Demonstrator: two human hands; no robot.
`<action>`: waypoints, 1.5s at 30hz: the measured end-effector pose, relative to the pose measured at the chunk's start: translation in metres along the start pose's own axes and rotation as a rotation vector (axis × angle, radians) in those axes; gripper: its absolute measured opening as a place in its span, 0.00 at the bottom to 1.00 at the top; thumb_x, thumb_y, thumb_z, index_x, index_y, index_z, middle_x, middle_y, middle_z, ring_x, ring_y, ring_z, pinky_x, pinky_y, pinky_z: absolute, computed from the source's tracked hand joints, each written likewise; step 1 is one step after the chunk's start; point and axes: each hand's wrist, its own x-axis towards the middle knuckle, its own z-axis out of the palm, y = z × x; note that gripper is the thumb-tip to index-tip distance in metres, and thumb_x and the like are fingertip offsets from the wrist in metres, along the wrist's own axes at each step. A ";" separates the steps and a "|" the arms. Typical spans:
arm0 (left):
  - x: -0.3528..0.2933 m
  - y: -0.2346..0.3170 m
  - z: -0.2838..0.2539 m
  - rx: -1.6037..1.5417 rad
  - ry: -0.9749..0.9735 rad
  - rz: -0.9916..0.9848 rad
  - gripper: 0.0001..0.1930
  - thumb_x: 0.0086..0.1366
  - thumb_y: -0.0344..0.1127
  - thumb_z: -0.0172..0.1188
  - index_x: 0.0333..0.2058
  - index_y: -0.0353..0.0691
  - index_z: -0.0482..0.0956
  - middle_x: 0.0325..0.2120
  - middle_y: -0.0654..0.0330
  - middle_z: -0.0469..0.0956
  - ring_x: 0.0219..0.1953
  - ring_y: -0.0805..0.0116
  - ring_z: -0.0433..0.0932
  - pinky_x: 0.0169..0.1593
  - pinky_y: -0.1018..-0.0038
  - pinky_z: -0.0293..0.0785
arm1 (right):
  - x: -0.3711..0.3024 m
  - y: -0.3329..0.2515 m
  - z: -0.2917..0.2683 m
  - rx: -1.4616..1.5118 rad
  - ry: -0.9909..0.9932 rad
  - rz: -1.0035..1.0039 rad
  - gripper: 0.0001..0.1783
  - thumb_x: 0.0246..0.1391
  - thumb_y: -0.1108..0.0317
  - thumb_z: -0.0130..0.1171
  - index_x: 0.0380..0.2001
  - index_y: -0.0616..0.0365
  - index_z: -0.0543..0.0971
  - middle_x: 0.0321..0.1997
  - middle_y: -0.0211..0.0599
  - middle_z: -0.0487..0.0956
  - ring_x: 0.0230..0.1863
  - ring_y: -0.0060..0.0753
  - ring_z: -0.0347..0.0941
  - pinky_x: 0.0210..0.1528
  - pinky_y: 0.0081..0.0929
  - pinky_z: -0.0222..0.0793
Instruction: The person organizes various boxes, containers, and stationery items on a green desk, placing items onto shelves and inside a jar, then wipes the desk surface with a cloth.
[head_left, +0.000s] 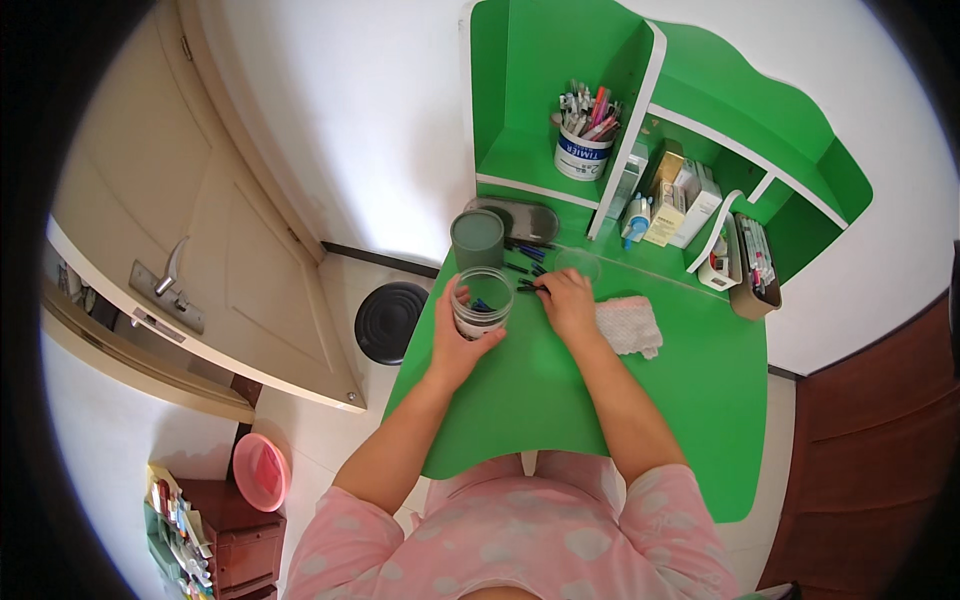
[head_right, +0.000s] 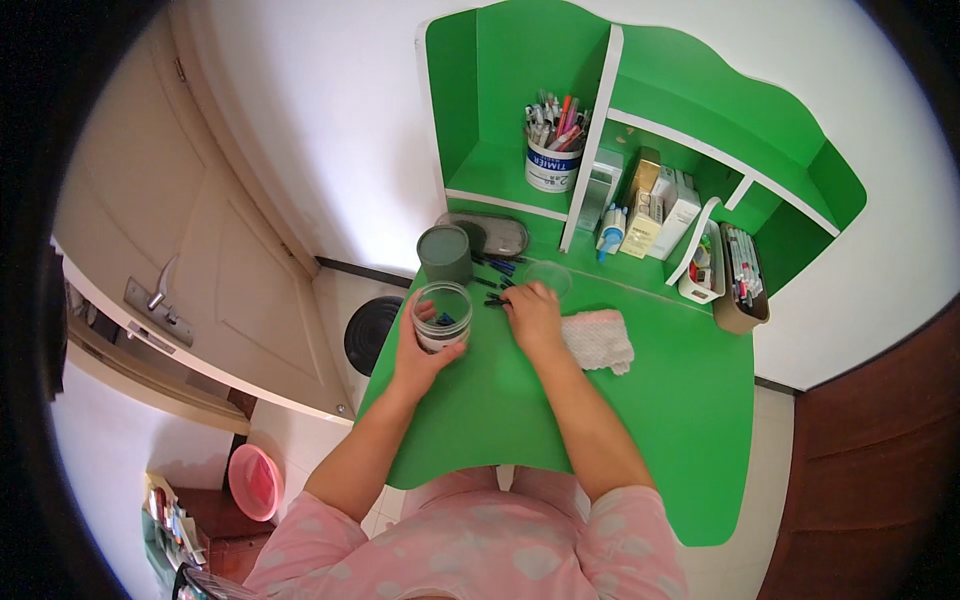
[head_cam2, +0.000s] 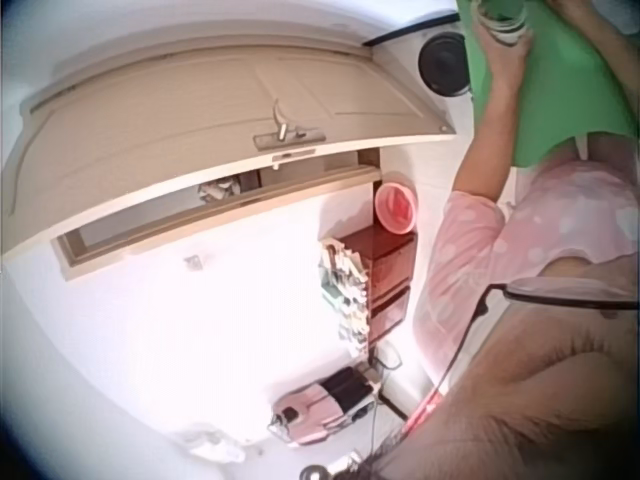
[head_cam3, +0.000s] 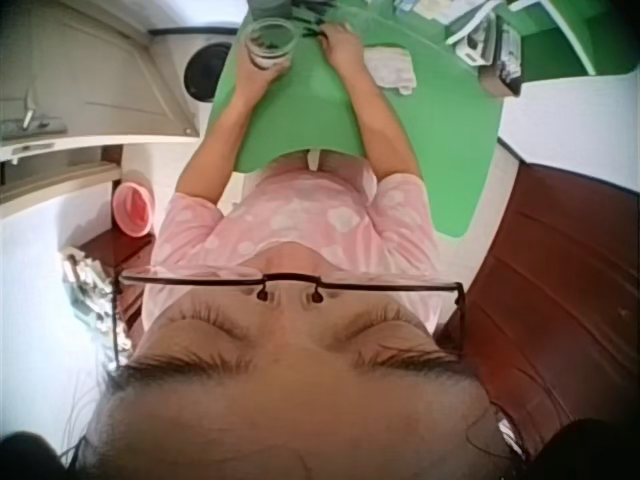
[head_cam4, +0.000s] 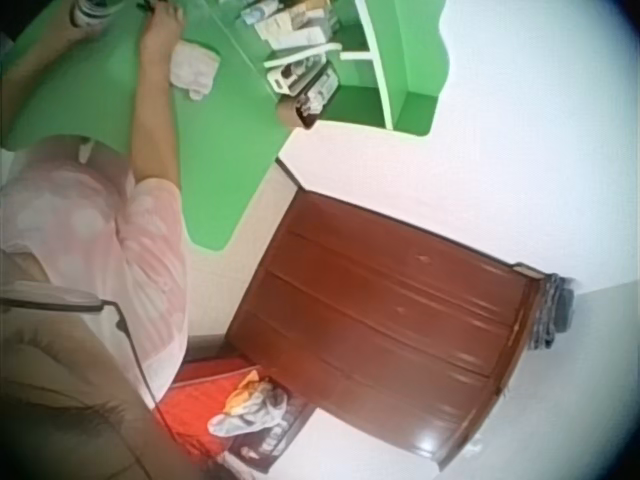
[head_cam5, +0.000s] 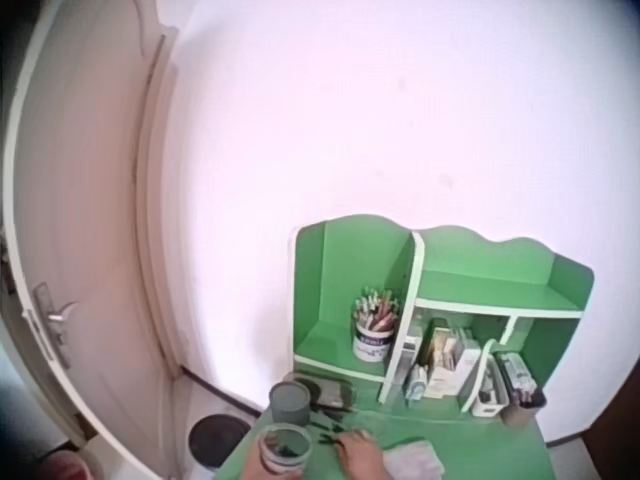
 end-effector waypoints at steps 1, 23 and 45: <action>0.000 -0.003 0.000 -0.016 0.005 0.001 0.51 0.44 0.33 0.74 0.63 0.38 0.49 0.55 0.50 0.58 0.58 0.57 0.60 0.58 0.64 0.63 | 0.000 0.000 -0.001 0.000 0.000 0.004 0.11 0.37 0.73 0.65 0.28 0.52 0.78 0.32 0.31 0.78 0.41 0.38 0.71 0.42 0.37 0.63; 0.000 0.002 -0.001 0.013 -0.012 -0.025 0.51 0.44 0.33 0.74 0.63 0.38 0.48 0.56 0.49 0.58 0.59 0.57 0.60 0.59 0.64 0.63 | 0.001 -0.010 -0.007 -0.175 -0.078 -0.079 0.09 0.42 0.72 0.59 0.29 0.56 0.72 0.27 0.35 0.75 0.37 0.40 0.68 0.39 0.38 0.59; -0.003 0.012 0.003 0.182 -0.194 0.098 0.54 0.41 0.35 0.75 0.64 0.39 0.49 0.55 0.49 0.61 0.60 0.57 0.60 0.61 0.64 0.59 | 0.014 -0.026 -0.012 1.137 0.120 0.526 0.09 0.48 0.75 0.64 0.32 0.59 0.74 0.34 0.30 0.77 0.34 0.20 0.70 0.41 0.18 0.66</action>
